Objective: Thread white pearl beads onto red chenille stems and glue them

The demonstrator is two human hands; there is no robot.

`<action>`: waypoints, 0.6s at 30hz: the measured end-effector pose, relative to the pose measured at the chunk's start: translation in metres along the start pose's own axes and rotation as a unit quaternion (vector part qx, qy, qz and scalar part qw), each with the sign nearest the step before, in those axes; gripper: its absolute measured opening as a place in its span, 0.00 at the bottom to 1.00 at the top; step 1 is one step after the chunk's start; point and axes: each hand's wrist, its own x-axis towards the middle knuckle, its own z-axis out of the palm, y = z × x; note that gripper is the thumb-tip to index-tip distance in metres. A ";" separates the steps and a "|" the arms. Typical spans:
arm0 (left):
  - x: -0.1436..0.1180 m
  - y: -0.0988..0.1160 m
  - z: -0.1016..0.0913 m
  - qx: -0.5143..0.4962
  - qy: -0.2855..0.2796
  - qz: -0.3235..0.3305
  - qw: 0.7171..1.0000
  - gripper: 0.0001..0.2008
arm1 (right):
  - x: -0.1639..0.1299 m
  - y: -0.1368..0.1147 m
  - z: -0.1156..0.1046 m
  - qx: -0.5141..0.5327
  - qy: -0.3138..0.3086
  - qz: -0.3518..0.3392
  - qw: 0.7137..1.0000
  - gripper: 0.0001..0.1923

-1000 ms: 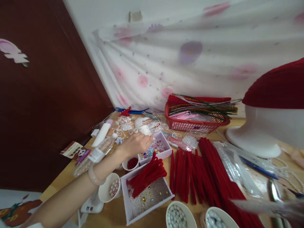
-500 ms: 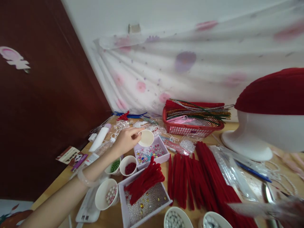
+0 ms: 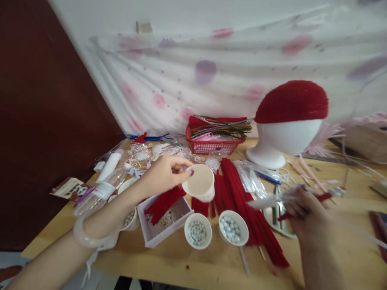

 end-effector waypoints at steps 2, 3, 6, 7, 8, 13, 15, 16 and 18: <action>-0.015 0.018 0.018 -0.004 -0.104 -0.020 0.994 0.11 | -0.001 0.000 -0.001 0.014 -0.011 0.003 1.000 0.25; -0.023 0.025 0.028 0.008 -0.143 -0.025 0.989 0.11 | -0.002 0.001 -0.002 0.019 -0.017 0.004 1.000 0.25; -0.044 0.035 0.059 0.076 -0.191 0.000 0.979 0.10 | -0.004 0.004 -0.006 0.030 -0.038 0.005 0.999 0.25; -0.049 0.034 0.069 0.111 -0.190 0.019 0.975 0.10 | -0.005 0.004 -0.006 0.033 -0.045 0.005 0.998 0.24; -0.052 0.033 0.078 0.152 -0.186 0.040 0.970 0.11 | -0.005 0.005 -0.006 0.035 -0.050 0.005 0.998 0.24; -0.056 0.021 0.108 0.340 -0.154 0.112 0.921 0.12 | -0.009 0.006 -0.005 0.042 -0.066 0.013 0.997 0.22; -0.055 0.016 0.113 0.364 -0.151 0.125 0.911 0.12 | -0.010 0.005 -0.005 0.043 -0.067 0.017 0.997 0.22; -0.054 0.015 0.115 0.367 -0.153 0.130 0.908 0.12 | -0.010 0.005 -0.005 0.043 -0.067 0.017 0.997 0.22; -0.052 0.013 0.119 0.369 -0.158 0.141 0.905 0.11 | -0.011 0.005 -0.006 0.042 -0.064 0.018 0.997 0.22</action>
